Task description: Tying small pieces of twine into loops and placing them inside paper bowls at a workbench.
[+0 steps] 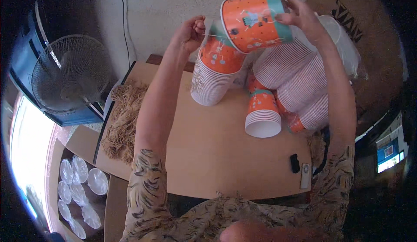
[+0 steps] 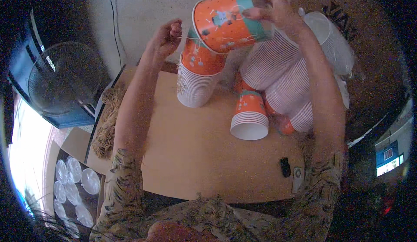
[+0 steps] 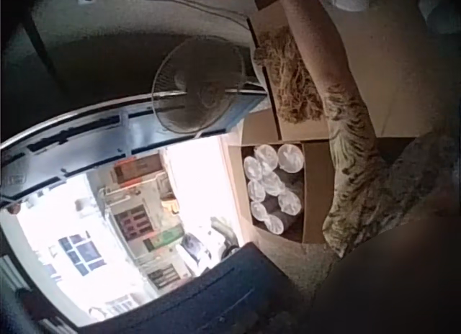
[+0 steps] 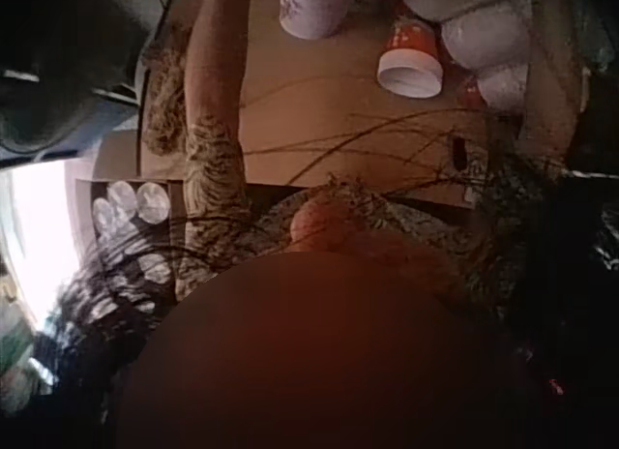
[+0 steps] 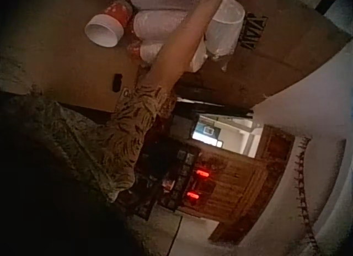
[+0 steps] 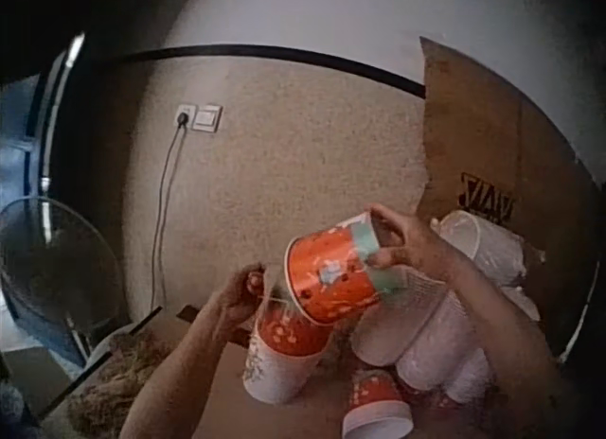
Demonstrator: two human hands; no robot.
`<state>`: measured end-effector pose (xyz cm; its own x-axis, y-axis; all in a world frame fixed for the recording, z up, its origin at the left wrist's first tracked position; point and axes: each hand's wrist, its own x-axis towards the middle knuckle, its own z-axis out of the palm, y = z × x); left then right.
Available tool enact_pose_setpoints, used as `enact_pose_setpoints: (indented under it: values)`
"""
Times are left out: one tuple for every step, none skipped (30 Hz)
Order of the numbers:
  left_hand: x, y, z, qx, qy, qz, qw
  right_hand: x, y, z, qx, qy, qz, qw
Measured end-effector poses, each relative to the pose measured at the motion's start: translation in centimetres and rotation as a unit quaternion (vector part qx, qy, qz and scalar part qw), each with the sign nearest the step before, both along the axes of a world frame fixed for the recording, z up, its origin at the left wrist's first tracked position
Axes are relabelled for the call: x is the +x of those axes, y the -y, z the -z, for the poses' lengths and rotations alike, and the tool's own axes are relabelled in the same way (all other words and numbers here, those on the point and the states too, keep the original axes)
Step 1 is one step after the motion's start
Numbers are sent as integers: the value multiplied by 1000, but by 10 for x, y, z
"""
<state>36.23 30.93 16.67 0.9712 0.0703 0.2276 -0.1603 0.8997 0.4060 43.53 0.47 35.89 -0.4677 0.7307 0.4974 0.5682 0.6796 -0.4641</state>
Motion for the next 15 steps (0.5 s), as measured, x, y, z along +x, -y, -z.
enact_pose_setpoints:
  values:
    - [2, -8, 8, 1, -5, -6, 1000, -13, -6, 7, -20, 36, 289, 956]
    - [6, -9, 10, 24, -42, -41, 998, -25, -10, 7, -39, 74, 558, 826]
    - [11, -13, 15, 48, -80, -78, 993, -31, -25, 10, -43, 88, 564, 820]
    - [15, -18, 21, 49, -82, -79, 992, -33, -35, 11, -44, 85, 563, 821]
    - [25, -26, 27, 63, -88, -56, 993, -35, -40, 7, -71, 96, 571, 812]
    - [31, -33, 36, 76, -98, -35, 992, -33, -47, 7, -101, 103, 577, 804]
    - [36, -39, 47, 77, -99, -34, 992, -29, -56, 10, -101, 102, 577, 804]
    - [45, -41, 59, 90, -97, -32, 991, -18, -61, 18, -122, 78, 569, 809]
    - [51, -39, 65, 103, -95, -28, 990, -11, -66, 25, -143, 53, 562, 813]
    - [57, -34, 74, 102, -95, -22, 990, -5, -69, 33, -146, 53, 566, 810]
    - [60, -25, 85, 119, -135, -31, 983, 1, -71, 41, -142, 52, 572, 806]
    - [54, -30, 92, 138, -177, -52, 973, -5, -84, 46, -134, 50, 568, 811]
    - [61, -45, 114, 139, -180, -57, 972, -13, -93, 50, -134, 48, 563, 814]
    - [34, -104, 151, 134, -120, -8, 984, -50, -124, 53, -131, 35, 537, 833]
    - [48, -77, 146, 117, -37, 110, 986, -44, -113, 58, -141, 35, 568, 810]
